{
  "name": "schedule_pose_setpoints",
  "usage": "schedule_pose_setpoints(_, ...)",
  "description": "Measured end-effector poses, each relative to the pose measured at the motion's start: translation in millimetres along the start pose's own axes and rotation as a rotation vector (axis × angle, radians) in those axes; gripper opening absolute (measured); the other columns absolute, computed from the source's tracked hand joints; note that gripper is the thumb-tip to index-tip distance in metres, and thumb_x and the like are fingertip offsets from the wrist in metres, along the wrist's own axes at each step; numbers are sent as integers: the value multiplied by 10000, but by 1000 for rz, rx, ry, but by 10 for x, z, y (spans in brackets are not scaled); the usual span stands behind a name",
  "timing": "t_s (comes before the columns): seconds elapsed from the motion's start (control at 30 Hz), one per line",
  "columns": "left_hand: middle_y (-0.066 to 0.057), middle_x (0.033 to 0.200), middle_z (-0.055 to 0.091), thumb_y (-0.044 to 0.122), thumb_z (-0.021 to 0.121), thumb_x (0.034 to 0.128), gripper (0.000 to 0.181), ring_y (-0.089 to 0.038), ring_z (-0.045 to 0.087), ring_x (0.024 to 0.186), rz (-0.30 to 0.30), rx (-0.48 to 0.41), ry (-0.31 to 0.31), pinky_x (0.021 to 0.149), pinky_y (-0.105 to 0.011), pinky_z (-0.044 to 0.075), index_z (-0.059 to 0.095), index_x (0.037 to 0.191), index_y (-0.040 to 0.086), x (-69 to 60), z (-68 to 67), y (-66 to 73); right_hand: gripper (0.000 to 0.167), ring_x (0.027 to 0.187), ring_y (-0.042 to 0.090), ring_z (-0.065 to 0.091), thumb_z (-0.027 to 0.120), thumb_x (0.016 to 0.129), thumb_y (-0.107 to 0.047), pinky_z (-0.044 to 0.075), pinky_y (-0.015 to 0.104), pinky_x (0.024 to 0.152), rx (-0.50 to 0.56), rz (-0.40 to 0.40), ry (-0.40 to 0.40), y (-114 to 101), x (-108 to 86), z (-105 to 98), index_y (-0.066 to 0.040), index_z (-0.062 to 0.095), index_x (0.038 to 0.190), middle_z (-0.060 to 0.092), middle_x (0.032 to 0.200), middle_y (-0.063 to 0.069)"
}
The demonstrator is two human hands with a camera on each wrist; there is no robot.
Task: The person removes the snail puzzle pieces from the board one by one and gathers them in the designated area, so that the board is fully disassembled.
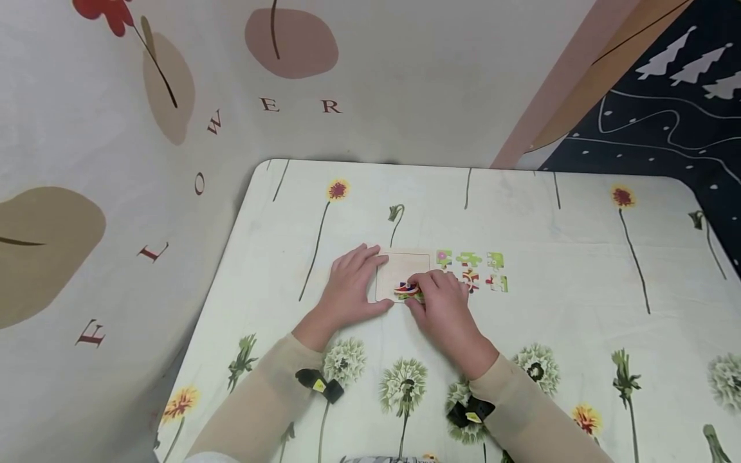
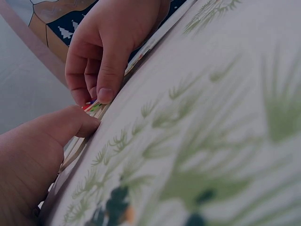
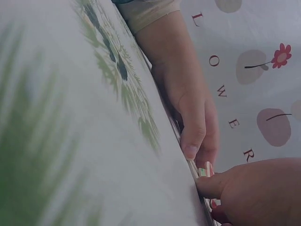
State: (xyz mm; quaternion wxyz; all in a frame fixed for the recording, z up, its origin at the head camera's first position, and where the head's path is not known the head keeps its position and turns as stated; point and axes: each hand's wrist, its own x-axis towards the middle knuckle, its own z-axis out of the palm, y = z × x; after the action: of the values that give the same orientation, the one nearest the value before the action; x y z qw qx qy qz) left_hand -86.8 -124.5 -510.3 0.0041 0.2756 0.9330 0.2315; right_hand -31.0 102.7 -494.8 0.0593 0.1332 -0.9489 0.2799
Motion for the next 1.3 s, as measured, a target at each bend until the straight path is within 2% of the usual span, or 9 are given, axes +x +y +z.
schedule_pose_setpoints(0.3,-105,1672,404,531,792,842,866,-351,266,1580,-4,3,-8,1223,-602,253,528,1554,116,4,1,-1,265,1120,329,539,839,943,-147,357,563,961,5,-57,30,9,-22,12,-145,713,1176,729,1174,22)
schedule_pose_setpoints(0.67,-99,1676,400,531,790,845,865,-346,261,1581,-8,4,-11,1227,-597,250,526,1554,112,4,4,1,296,1078,324,559,841,934,-148,376,555,912,-50,-205,114,59,-44,28,-116,772,1220,747,1136,36)
schedule_pose_setpoints(1.13,-102,1679,395,525,796,842,906,-343,262,1581,-8,-1,-6,1230,-596,248,490,1576,93,8,2,16,349,1018,301,583,881,884,-114,379,554,890,-41,-266,170,144,-77,30,-94,797,1222,772,1109,43)
schedule_pose_setpoints(1.3,-102,1677,397,529,802,841,906,-343,261,1580,-13,4,-9,1230,-594,247,494,1574,94,4,-6,10,351,1067,313,586,845,933,-137,370,559,919,-26,-254,151,159,-111,-11,-101,775,1274,757,1170,54)
